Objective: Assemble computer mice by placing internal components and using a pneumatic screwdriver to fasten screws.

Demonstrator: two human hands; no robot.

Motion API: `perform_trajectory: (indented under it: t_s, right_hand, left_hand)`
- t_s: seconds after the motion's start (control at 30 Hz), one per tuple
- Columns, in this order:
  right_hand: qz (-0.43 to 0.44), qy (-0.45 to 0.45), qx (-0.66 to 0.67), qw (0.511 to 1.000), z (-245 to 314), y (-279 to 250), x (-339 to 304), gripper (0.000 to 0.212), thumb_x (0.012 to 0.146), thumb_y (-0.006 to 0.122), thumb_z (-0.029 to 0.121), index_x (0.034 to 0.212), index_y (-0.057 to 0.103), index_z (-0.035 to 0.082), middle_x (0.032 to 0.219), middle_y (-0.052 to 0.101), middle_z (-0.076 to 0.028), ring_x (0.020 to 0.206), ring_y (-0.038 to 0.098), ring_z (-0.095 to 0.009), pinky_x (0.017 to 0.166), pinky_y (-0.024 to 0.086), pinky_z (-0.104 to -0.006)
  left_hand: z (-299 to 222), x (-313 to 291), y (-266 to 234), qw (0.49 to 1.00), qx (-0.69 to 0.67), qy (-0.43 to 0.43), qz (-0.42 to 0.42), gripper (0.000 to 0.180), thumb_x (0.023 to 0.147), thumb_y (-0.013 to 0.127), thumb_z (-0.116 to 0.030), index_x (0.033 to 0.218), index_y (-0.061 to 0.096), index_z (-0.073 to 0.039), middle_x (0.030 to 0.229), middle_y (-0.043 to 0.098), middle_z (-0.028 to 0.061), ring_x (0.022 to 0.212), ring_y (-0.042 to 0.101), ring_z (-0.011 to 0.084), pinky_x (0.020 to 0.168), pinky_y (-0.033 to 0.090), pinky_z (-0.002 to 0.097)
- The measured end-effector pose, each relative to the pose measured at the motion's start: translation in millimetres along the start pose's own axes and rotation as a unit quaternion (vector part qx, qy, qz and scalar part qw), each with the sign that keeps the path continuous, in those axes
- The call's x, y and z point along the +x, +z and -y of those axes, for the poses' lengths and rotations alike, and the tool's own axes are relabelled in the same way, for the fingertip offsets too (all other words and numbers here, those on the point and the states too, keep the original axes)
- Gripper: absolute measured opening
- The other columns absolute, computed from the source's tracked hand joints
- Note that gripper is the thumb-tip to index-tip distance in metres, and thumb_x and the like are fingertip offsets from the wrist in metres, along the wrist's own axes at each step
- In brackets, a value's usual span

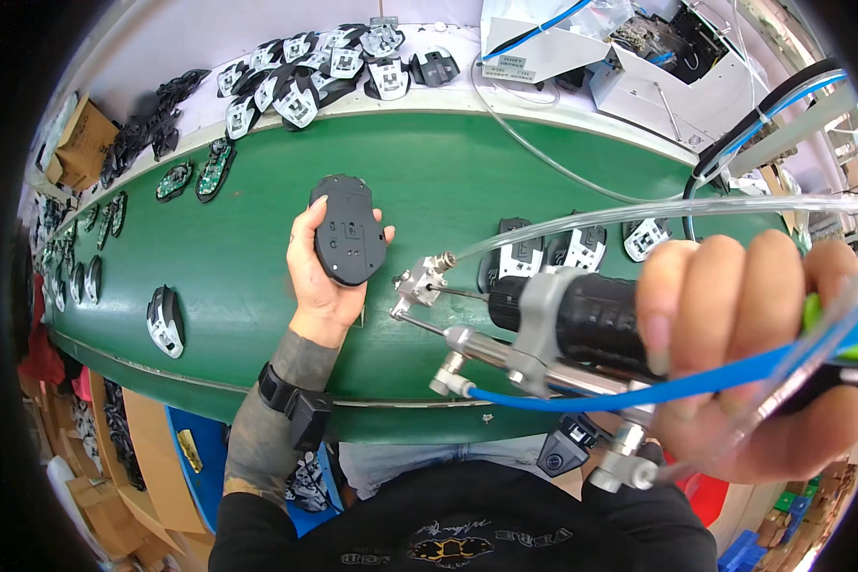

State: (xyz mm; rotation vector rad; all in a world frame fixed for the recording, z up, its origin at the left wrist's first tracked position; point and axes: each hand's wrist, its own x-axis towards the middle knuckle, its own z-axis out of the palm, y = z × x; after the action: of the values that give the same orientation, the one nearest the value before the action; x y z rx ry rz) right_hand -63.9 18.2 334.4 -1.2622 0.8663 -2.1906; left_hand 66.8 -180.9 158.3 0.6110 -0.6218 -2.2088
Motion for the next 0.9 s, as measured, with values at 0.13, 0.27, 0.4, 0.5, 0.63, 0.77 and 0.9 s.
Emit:
perform_trajectory:
  t_s: [0.13,0.27,0.4,0.5,0.63,0.77,0.9]
  right_hand:
    - [0.123,-0.045,0.064,0.989,-29.2,-16.9,2.6,0.048,0.091,0.056,0.052,0.122,0.040,0.019,0.082,0.056,0.002,0.072,0.054,-0.015,0.071,0.042,-0.0338]
    - [0.020,-0.032,0.047,0.998,-29.4,7.1,-3.1,0.048,0.091,0.056,0.051,0.122,0.040,0.018,0.082,0.057,0.001,0.073,0.055,-0.016,0.070,0.043,-0.0337]
    - [-0.022,0.001,0.011,1.000,-29.3,19.1,5.7,0.035,0.087,0.067,0.039,0.098,0.047,0.014,0.070,0.049,0.005,0.055,0.048,-0.008,0.062,0.040,-0.0261]
    - [0.021,0.007,0.050,0.998,-37.7,21.5,6.8,0.033,0.088,0.065,0.040,0.099,0.047,0.014,0.070,0.048,0.005,0.056,0.048,-0.007,0.063,0.039,-0.0255]
    - [0.033,-0.020,0.043,0.998,-33.7,12.9,2.4,0.044,0.090,0.061,0.046,0.112,0.041,0.015,0.076,0.054,0.001,0.064,0.053,-0.015,0.063,0.044,-0.0306]
    - [0.007,0.058,0.012,0.998,-28.7,12.5,8.0,0.044,0.091,0.060,0.041,0.113,0.038,0.011,0.073,0.052,0.000,0.061,0.053,-0.013,0.063,0.045,-0.0280]
    - [0.066,0.042,-0.002,0.997,-15.1,-3.0,13.9,0.038,0.092,0.056,0.035,0.111,0.036,0.009,0.070,0.050,0.000,0.056,0.051,-0.010,0.063,0.044,-0.0264]
  left_hand:
    - [0.4,-8.2,9.0,0.997,-0.041,-0.031,0.066,0.041,0.091,0.050,-0.029,0.127,0.045,-0.010,0.117,0.054,0.0109,0.094,0.060,0.0239,0.079,0.055,0.0453]
    - [3.9,-11.5,14.2,0.993,-0.048,-0.049,0.093,0.043,0.091,0.048,-0.029,0.129,0.044,-0.010,0.123,0.053,0.0120,0.095,0.060,0.0245,0.080,0.055,0.0467]
    - [3.6,-14.8,14.3,0.993,-0.049,-0.042,0.099,0.049,0.092,0.046,-0.034,0.130,0.045,-0.004,0.128,0.052,0.0154,0.096,0.060,0.0274,0.083,0.053,0.0478]
    - [0.3,-18.7,9.9,0.993,-0.065,-0.027,0.093,0.046,0.091,0.048,-0.028,0.132,0.041,-0.011,0.125,0.051,0.0128,0.097,0.060,0.0261,0.081,0.055,0.0473]
    - [5.7,-20.9,22.1,0.990,-0.078,-0.061,0.102,0.052,0.089,0.059,-0.026,0.136,0.040,-0.011,0.122,0.053,0.0113,0.097,0.059,0.0244,0.082,0.054,0.0443]
    - [1.1,7.6,-2.1,0.674,0.626,0.372,0.119,0.048,0.077,0.071,-0.024,0.121,0.058,-0.010,0.126,0.053,0.0136,0.104,0.059,0.0308,0.089,0.050,0.0383]
    - [9.8,15.6,-26.6,0.612,0.718,0.310,0.121,0.052,0.071,0.073,-0.026,0.119,0.059,-0.013,0.130,0.051,0.0137,0.109,0.057,0.0359,0.092,0.048,0.0421]
